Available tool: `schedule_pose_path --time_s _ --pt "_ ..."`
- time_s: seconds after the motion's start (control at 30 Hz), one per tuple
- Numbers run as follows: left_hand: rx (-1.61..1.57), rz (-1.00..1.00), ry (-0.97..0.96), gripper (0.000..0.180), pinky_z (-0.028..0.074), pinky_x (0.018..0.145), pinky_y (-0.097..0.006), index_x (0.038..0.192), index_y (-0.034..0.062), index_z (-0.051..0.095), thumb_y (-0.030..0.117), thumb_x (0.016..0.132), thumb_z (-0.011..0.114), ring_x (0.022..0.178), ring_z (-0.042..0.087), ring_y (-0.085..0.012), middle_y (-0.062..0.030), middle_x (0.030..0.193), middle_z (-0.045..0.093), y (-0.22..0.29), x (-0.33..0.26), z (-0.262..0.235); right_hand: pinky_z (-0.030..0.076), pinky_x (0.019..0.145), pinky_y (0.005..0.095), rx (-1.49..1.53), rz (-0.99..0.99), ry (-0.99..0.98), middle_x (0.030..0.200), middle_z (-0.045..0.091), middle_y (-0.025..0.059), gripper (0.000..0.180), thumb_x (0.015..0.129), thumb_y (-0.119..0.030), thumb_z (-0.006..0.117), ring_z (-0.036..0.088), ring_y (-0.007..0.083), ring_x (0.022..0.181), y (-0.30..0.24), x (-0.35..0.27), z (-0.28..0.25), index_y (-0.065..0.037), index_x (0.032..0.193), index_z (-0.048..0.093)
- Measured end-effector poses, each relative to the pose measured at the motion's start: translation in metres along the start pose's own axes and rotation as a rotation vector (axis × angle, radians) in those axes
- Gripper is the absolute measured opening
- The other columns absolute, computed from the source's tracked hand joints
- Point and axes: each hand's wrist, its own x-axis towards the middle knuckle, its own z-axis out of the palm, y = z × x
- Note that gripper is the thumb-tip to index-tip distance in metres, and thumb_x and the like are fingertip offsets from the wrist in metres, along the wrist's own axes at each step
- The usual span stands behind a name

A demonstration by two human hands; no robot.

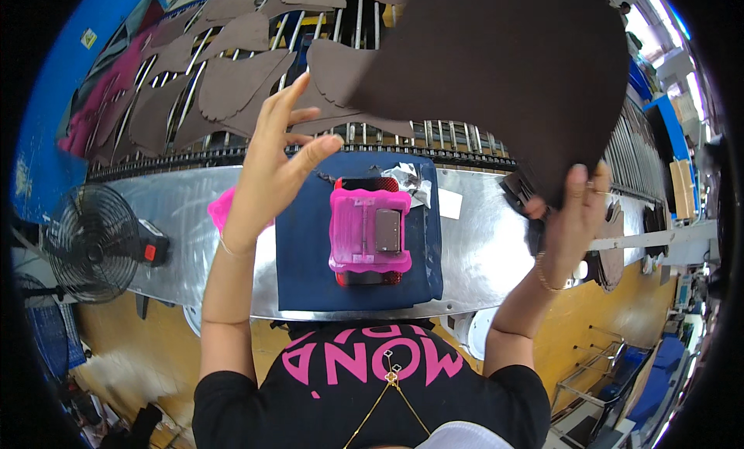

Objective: The person repeatedly picks brown fabric pieces from a stack and places them onto a moving conveyor belt. The pieces are handled one at a time and arranged in a line along the belt.

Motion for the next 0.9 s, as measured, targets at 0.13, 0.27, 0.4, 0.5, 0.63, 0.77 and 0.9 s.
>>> schedule_pose_path --time_s 0.13,0.27,0.4,0.5,0.63,0.77,0.9 --pt "-0.246 -0.231 -0.062 0.024 0.047 0.045 -0.021 0.107 -0.0053 0.058 0.009 0.088 0.063 0.053 0.061 -0.0125 -0.0063 0.081 0.064 0.009 0.006 -0.038 0.047 0.068 0.0209 0.069 -0.025 -0.203 0.095 0.064 0.0092 0.027 0.095 -0.015 0.055 0.060 0.0100 0.077 0.038 -0.027 0.030 0.000 0.117 0.049" --pt "-0.039 -0.175 0.039 0.024 0.042 0.047 -0.020 0.108 -0.0022 0.060 0.011 0.089 0.062 0.056 0.060 -0.0104 -0.0037 0.076 0.062 0.011 -0.005 -0.097 0.048 0.068 0.0247 -0.007 0.029 -0.404 0.087 0.069 0.0083 0.022 0.082 -0.006 0.071 0.063 0.0110 0.076 0.046 -0.051 0.065 0.001 0.102 0.064" --pt "0.168 -0.058 0.085 0.019 0.041 0.048 -0.018 0.104 -0.0005 0.064 0.011 0.088 0.064 0.057 0.060 -0.0083 -0.0028 0.076 0.062 0.014 -0.024 -0.129 0.048 0.062 0.0261 -0.134 -0.103 -0.458 0.080 0.070 0.0098 0.012 0.075 -0.004 0.075 0.065 0.0167 0.067 0.061 -0.066 0.077 -0.001 0.086 0.070" --pt "0.198 -0.082 0.058 0.017 0.040 0.048 -0.017 0.102 0.0005 0.065 0.009 0.087 0.065 0.057 0.059 -0.0073 -0.0022 0.076 0.061 0.015 -0.038 -0.138 0.048 0.060 0.0273 -0.201 -0.089 -0.534 0.076 0.070 0.0086 0.008 0.072 -0.003 0.075 0.065 0.0199 0.066 0.056 -0.069 0.077 -0.002 0.080 0.073" --pt "0.214 -0.190 -0.089 0.008 0.040 0.049 -0.018 0.091 -0.0054 0.062 -0.001 0.084 0.063 0.058 0.057 -0.0063 -0.0023 0.072 0.054 0.018 -0.051 -0.118 0.049 0.062 0.0271 -0.281 -0.209 -0.470 0.077 0.070 0.0081 0.008 0.072 0.000 0.074 0.066 0.0176 0.071 0.071 -0.072 0.054 -0.004 0.080 0.074" --pt "0.212 -0.295 -0.297 0.006 0.044 0.050 -0.026 0.087 -0.0040 0.062 -0.002 0.082 0.062 0.055 0.058 -0.0149 -0.0075 0.070 0.055 0.007 -0.053 -0.079 0.042 0.084 0.0320 -0.362 -0.190 -0.510 0.082 0.071 0.0053 0.014 0.078 0.002 0.068 0.066 0.0146 0.074 0.092 -0.079 0.008 -0.004 0.090 0.069" --pt "0.406 0.022 -0.449 0.008 0.047 0.056 -0.033 0.085 0.0022 0.065 0.005 0.078 0.066 0.063 0.059 -0.0242 -0.0088 0.074 0.057 -0.009 -0.051 -0.041 0.041 0.084 0.0340 -0.416 -0.101 -0.373 0.080 0.070 0.0031 0.012 0.078 0.001 0.068 0.061 0.0147 0.071 0.110 -0.096 -0.036 -0.004 0.090 0.070"
